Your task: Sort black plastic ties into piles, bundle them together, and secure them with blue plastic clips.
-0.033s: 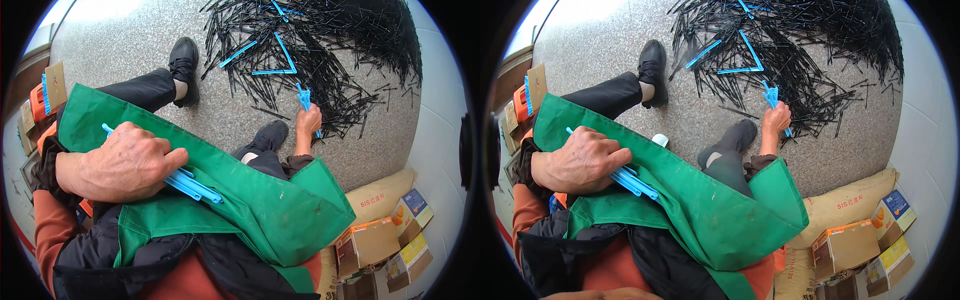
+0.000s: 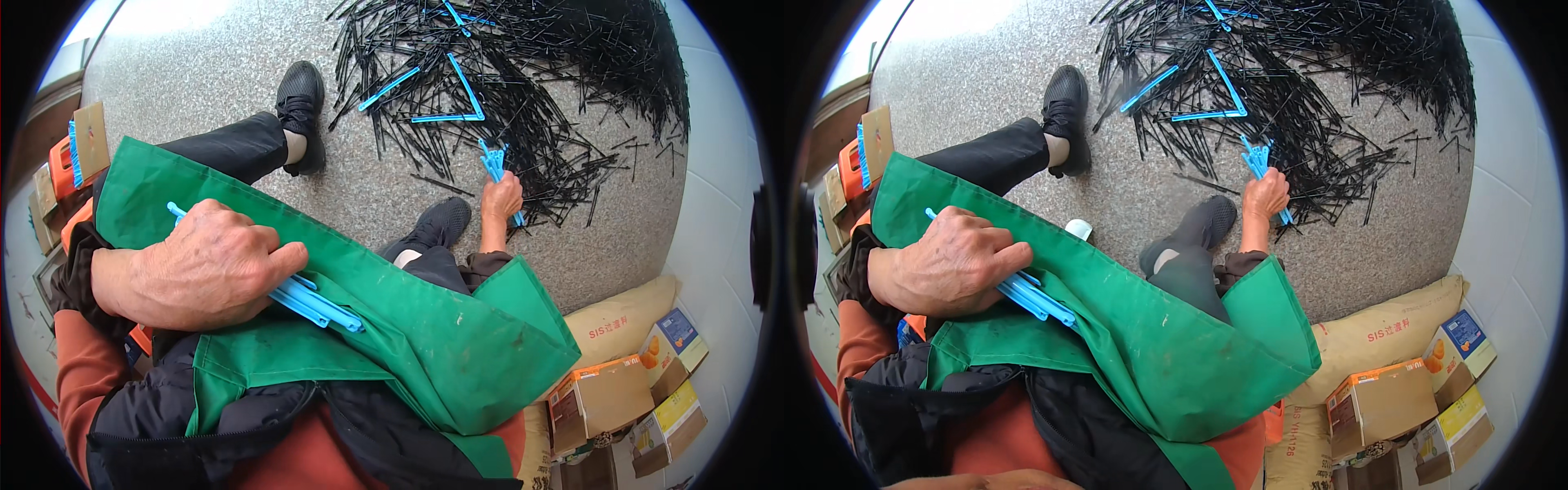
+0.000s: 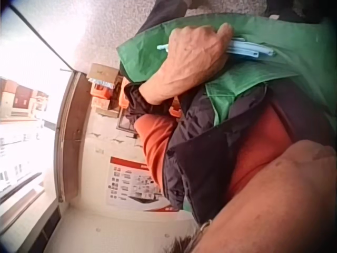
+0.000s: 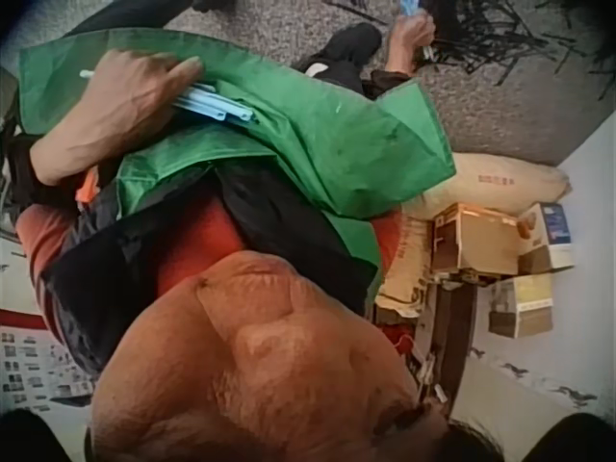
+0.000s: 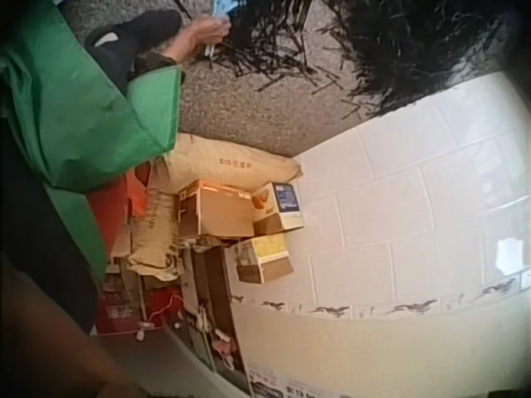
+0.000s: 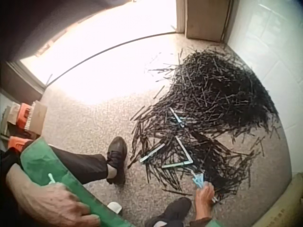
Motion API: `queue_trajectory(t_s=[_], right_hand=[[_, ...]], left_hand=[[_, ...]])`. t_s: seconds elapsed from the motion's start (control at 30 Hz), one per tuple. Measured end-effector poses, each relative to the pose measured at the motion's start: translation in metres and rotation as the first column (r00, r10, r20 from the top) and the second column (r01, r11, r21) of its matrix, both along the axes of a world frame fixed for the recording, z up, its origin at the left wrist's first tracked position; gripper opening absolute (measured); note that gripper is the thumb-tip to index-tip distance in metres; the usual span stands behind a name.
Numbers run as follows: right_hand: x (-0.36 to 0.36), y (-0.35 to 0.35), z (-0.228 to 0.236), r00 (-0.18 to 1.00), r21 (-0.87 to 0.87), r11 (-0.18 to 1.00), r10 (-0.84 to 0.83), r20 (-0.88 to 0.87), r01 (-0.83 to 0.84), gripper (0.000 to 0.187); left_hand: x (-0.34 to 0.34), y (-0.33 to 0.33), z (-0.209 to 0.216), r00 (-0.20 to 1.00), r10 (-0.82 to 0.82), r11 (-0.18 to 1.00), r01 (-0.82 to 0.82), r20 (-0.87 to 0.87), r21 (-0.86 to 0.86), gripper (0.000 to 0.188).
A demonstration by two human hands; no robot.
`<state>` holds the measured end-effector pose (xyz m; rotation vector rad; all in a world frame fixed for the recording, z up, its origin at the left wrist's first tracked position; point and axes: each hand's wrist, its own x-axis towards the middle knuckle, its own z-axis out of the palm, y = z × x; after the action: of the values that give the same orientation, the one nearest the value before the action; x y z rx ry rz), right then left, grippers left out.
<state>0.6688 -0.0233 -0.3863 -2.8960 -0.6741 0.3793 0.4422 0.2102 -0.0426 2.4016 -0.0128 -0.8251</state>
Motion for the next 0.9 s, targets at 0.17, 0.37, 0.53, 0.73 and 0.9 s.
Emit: queue_trajectory(t_s=[0.17, 0.37, 0.53, 0.73, 0.9], right_hand=[[0.002, -0.008, 0.002, 0.997, -0.104, 0.991, 0.083, 0.002, -0.083, 0.022], [0.0, -0.011, 0.001, 0.988, -0.131, 0.98, 0.149, -0.029, -0.151, 0.025], [0.012, -0.009, 0.013, 0.994, -0.113, 0.993, -0.037, -0.104, 0.025, 0.024], [0.032, -0.043, 0.02, 0.726, 0.285, 0.766, -0.321, -0.608, 0.577, 0.023], [-0.002, -0.015, 0.025, 0.988, 0.04, 0.998, -0.05, -0.146, 0.056, 0.021]], left_hand=[[-0.001, 0.001, 0.002, 1.0, 0.008, 1.0, -0.008, -0.02, -0.004, 0.017], [0.0, 0.001, 0.001, 1.0, 0.002, 1.0, -0.003, -0.021, -0.011, 0.017], [-0.001, 0.005, 0.002, 0.999, 0.021, 0.999, -0.022, -0.047, -0.026, 0.017], [0.002, 0.01, 0.007, 0.999, 0.039, 0.999, -0.039, -0.033, -0.007, 0.016], [0.0, 0.013, 0.013, 0.998, 0.051, 0.994, -0.048, -0.034, 0.1, 0.018]])
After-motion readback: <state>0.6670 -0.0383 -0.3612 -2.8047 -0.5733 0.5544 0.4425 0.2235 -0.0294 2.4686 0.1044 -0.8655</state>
